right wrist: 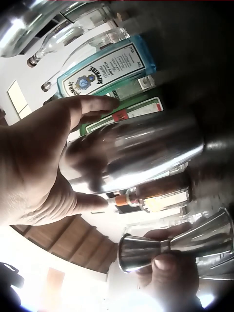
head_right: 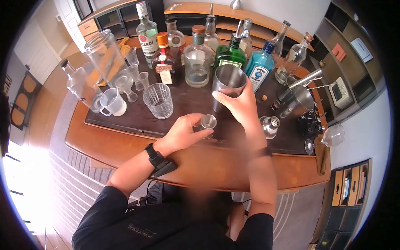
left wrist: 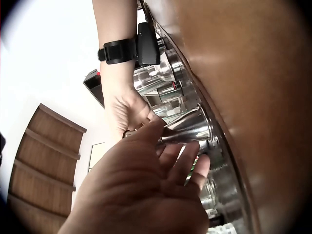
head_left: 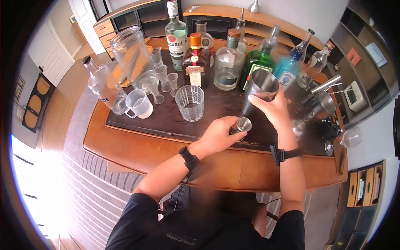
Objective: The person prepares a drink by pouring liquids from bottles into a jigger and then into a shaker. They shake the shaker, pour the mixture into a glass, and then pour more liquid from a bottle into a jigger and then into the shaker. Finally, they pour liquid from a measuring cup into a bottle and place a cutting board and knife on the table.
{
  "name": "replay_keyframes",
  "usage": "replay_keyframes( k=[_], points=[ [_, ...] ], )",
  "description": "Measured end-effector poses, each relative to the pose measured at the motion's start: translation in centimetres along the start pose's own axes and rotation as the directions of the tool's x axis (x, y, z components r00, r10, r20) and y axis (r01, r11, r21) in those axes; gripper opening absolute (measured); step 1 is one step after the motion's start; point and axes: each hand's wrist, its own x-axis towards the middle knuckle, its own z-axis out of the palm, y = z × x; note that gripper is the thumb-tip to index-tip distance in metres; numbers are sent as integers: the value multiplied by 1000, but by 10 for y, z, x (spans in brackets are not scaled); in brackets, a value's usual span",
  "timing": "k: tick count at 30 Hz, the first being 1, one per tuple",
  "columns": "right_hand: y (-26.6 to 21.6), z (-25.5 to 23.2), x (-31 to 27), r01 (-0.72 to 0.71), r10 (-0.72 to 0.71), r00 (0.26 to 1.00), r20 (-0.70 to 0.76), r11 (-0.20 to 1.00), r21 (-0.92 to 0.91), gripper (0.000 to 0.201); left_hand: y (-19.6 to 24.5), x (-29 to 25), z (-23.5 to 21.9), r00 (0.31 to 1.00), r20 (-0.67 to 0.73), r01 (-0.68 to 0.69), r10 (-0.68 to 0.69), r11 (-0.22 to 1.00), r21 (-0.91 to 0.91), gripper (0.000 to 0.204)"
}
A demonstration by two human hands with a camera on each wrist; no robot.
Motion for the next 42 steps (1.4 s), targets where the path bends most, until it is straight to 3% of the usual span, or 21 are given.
replay_keyframes(
  k=[1, 4, 5, 12, 16, 19, 22, 25, 27, 31, 34, 37, 42],
  points=[
    [6, 5, 2, 59, -58, 998, -23, 996, 64, 64, -4, 1, 2, 998, -26, -58, 58, 998, -7, 24],
    [9, 7, 1, 40, -42, 998, -40, 999, -37, 57, -13, 2, 4, 999, -10, -39, 39, 999, 15, 23],
    [14, 10, 0, 58, -58, 998, -22, 998, 24, 54, -16, 2, 5, 998, -17, -58, 57, 998, -17, 26],
    [17, 19, -4, 79, -79, 997, 0, 994, 70, 56, -19, 2, 7, 998, -15, -66, 66, 997, -29, 30],
    [24, 12, -6, 51, -52, 998, 39, 998, 31, 65, -19, 1, 6, 998, 18, -55, 54, 998, 28, 33],
    [8, 5, -20, 12, -10, 997, 81, 1000, -19, 85, -11, 0, 3, 995, -1, -96, 97, 991, 90, 46],
    [6, 3, -33, -22, 22, 1000, -15, 1000, 14, 104, -6, 0, 1, 991, -34, -125, 130, 984, 129, 63],
    [8, -8, -48, -62, 35, 994, -106, 963, -260, 86, 1, -6, -1, 986, -73, -130, 147, 971, 201, 81],
    [-2, -15, -55, -154, 136, 987, -83, 950, -273, 83, 4, -7, -2, 975, -100, -167, 198, 951, 260, 92],
    [-9, -27, -60, -227, 233, 972, -19, 920, -319, 69, 17, -11, -8, 940, -180, -225, 291, 922, 316, 90],
    [-26, -25, -67, -274, 287, 957, 47, 945, -178, 49, 17, -12, -12, 925, -197, -249, 324, 911, 329, 87],
    [-9, -28, -68, -136, 171, 982, 76, 933, -333, 40, 8, -12, -11, 932, -215, -230, 291, 936, 266, 80],
    [7, -27, -68, 7, 43, 993, 112, 912, -409, 31, 5, -10, -9, 956, -201, -175, 212, 967, 186, 66]
  ],
)
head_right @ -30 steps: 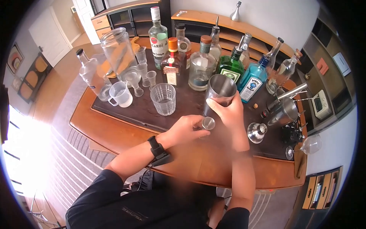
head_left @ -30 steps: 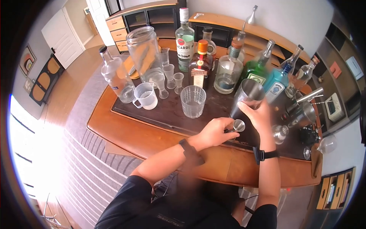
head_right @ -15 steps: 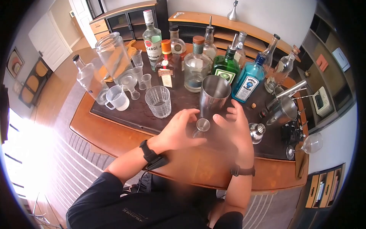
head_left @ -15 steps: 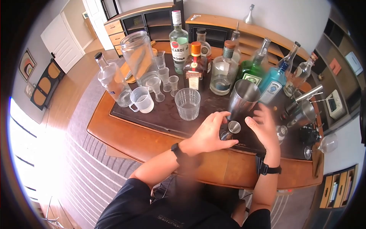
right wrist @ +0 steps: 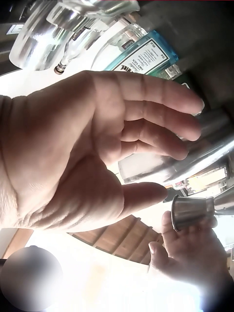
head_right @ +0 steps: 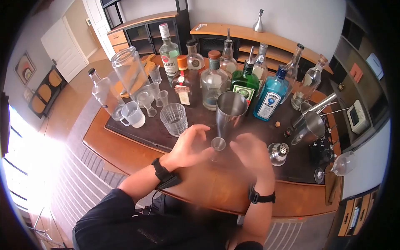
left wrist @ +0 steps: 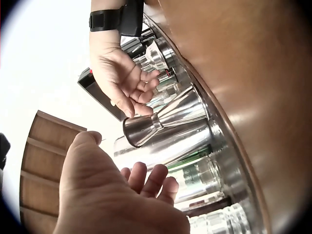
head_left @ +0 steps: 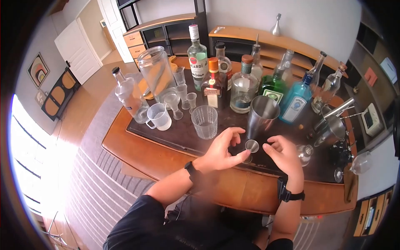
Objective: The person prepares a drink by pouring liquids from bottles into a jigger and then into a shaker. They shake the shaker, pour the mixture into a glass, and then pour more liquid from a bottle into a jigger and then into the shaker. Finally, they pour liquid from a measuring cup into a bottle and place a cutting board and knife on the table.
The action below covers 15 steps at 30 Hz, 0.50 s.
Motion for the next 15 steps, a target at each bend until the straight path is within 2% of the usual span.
replay_keyframes(
  k=[4, 9, 13, 15],
  points=[
    [5, 1, 0, 21, -21, 1000, 7, 1000, 1, 28, -2, 0, 2, 999, 43, 32, -31, 999, -25, 62],
    [3, 2, 0, -4, 4, 1000, 18, 1000, -1, 29, -5, 1, 3, 994, 110, 6, -1, 999, -46, 66],
    [-6, -2, 1, -53, 54, 997, 48, 998, -13, 31, -5, 0, 7, 992, 114, 62, -60, 998, -14, 64],
    [-3, -2, 1, -22, 22, 999, 36, 1000, -1, 27, -2, -1, 8, 993, 106, 45, -42, 999, -26, 64]
  ],
)
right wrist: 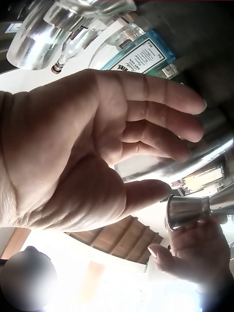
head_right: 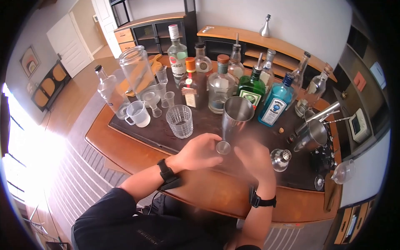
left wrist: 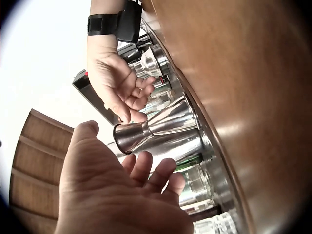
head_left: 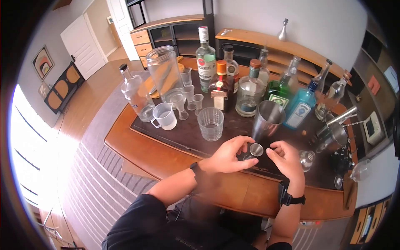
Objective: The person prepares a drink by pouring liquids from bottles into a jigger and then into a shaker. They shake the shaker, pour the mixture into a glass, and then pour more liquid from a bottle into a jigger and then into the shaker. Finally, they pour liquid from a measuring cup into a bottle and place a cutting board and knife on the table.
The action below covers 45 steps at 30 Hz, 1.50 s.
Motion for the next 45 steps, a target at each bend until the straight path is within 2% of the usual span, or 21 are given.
replay_keyframes(
  k=[2, 6, 9, 13, 15, 18, 19, 21, 23, 25, 27, 29, 31, 34, 37, 41, 43, 44, 45],
  points=[
    [-5, 1, -1, 12, -11, 1000, -5, 999, 40, 24, 0, 0, 1, 999, -9, -37, 37, 999, 17, 63],
    [-11, -1, -1, -75, 75, 997, 9, 996, 46, 27, -1, -2, 2, 996, -20, -84, 83, 996, -19, 67],
    [5, 1, 2, -28, 29, 1000, -2, 999, 36, 24, 2, -4, 0, 991, -54, -124, 122, 992, -24, 69],
    [6, -1, 3, -93, 93, 996, 7, 993, 76, 25, 4, -5, -5, 979, -116, -174, 167, 983, -54, 68],
    [4, -1, 3, -107, 106, 994, 7, 991, 80, 24, 3, -5, -4, 955, -187, -243, 230, 969, -50, 66],
    [8, -1, 4, -124, 125, 992, -8, 989, 76, 24, 11, -6, -17, 930, -280, -262, 239, 964, -47, 61],
    [6, -2, 3, -138, 140, 990, -13, 988, 72, 24, 16, -6, -22, 926, -328, -218, 187, 974, -60, 57],
    [5, -2, 3, -143, 145, 989, -18, 988, 63, 24, 34, 2, -42, 879, -439, -234, 187, 971, -55, 51],
    [8, -1, 3, -122, 123, 992, -18, 991, 55, 23, 51, 22, -79, 799, -484, -312, 358, 934, 176, 43],
    [14, 0, 4, -60, 61, 998, -8, 996, 59, 23, 70, 46, -113, 766, -561, -280, 313, 949, 147, 40],
    [16, 0, 4, -39, 40, 999, -6, 997, 67, 23, 72, 84, -140, 790, -613, -190, 10, 955, -228, 41],
    [14, -1, 4, -55, 56, 998, -13, 996, 75, 23, 62, 121, -175, 789, -614, -72, -34, 986, -148, 47],
    [16, -2, 3, -59, 60, 998, -15, 996, 69, 23, 30, 160, -199, 773, -628, 129, -84, 991, 27, 55],
    [6, -2, 1, -98, 99, 995, -19, 994, 41, 25, -1, 195, -218, 790, -589, 359, -170, 907, 219, 69],
    [8, -3, 2, -105, 105, 994, -18, 994, 18, 27, -23, 213, -223, 810, -541, 475, -226, 793, 380, 68],
    [8, -1, 1, -80, 80, 996, -23, 997, 20, 26, -57, 227, -225, 855, -454, 493, -249, 660, 567, 75],
    [8, -1, 2, -40, 39, 999, -27, 999, -22, 26, -69, 233, -230, 885, -411, 450, -219, 633, 630, 68],
    [4, -4, 0, -117, 116, 993, -10, 993, -33, 31, -75, 237, -234, 891, -391, 444, -231, 626, 641, 64],
    [4, -5, 1, -106, 106, 994, -11, 994, -32, 30, -78, 239, -239, 896, -371, 438, -244, 618, 653, 60]
  ],
)
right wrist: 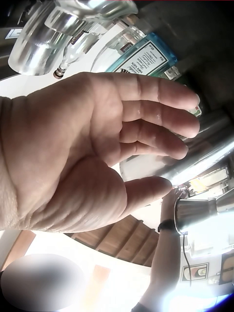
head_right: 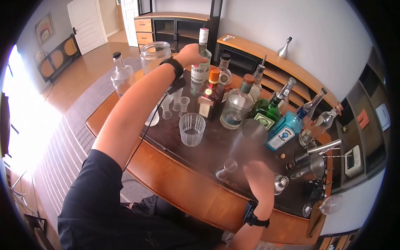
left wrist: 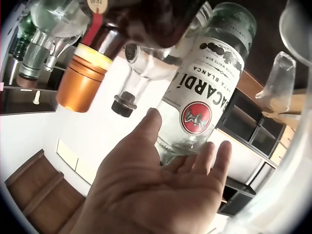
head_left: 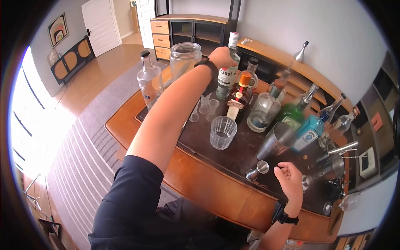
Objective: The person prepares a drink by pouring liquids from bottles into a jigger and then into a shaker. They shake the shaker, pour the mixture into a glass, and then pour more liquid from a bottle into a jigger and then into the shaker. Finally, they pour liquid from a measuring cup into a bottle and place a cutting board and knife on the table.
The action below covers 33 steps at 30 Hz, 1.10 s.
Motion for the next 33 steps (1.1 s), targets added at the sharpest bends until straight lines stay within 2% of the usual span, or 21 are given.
replay_keyframes(
  k=[1, 8, 12, 17, 18, 21, 24, 26, 30, 33],
  points=[
    [2, 0, 0, 11, -11, 1000, -1, 1000, 1, 30, -4, 4, -1, 1000, -15, -10, 10, 1000, 0, 52],
    [-7, 1, -2, -41, 37, 999, 33, 993, 112, 24, -30, 26, 5, 999, 13, 40, -39, 999, -33, 55],
    [-9, 1, -2, -52, 46, 998, 43, 990, 133, 24, -26, 20, 3, 999, 21, 41, -40, 998, -51, 56],
    [-2, 2, -1, -36, 32, 999, 34, 989, 146, 23, -15, 6, -4, 997, 72, -17, 20, 999, -49, 79],
    [0, 2, -1, -37, 32, 999, 32, 987, 159, 23, -14, 5, -2, 998, 61, -17, 19, 999, -35, 79],
    [4, 1, 1, 31, -32, 999, 24, 997, 70, 21, -10, 4, 4, 998, 40, -40, 40, 999, 3, 77],
    [-2, -1, -1, 15, -16, 1000, 23, 999, 51, 21, -15, 1, -2, 995, 71, -71, 70, 997, 9, 76],
    [-2, -1, -2, 23, -25, 999, 23, 998, 63, 22, -18, -1, 0, 994, -8, -112, 112, 992, 56, 67],
    [-1, 0, -2, -1, 1, 1000, 1, 1000, 7, 26, -11, -11, -6, 996, 50, -75, 74, 997, 36, 68],
    [-3, -1, -2, -10, 9, 1000, 8, 999, 50, 28, -6, -17, -13, 994, 100, -45, 45, 999, -3, 69]
  ],
)
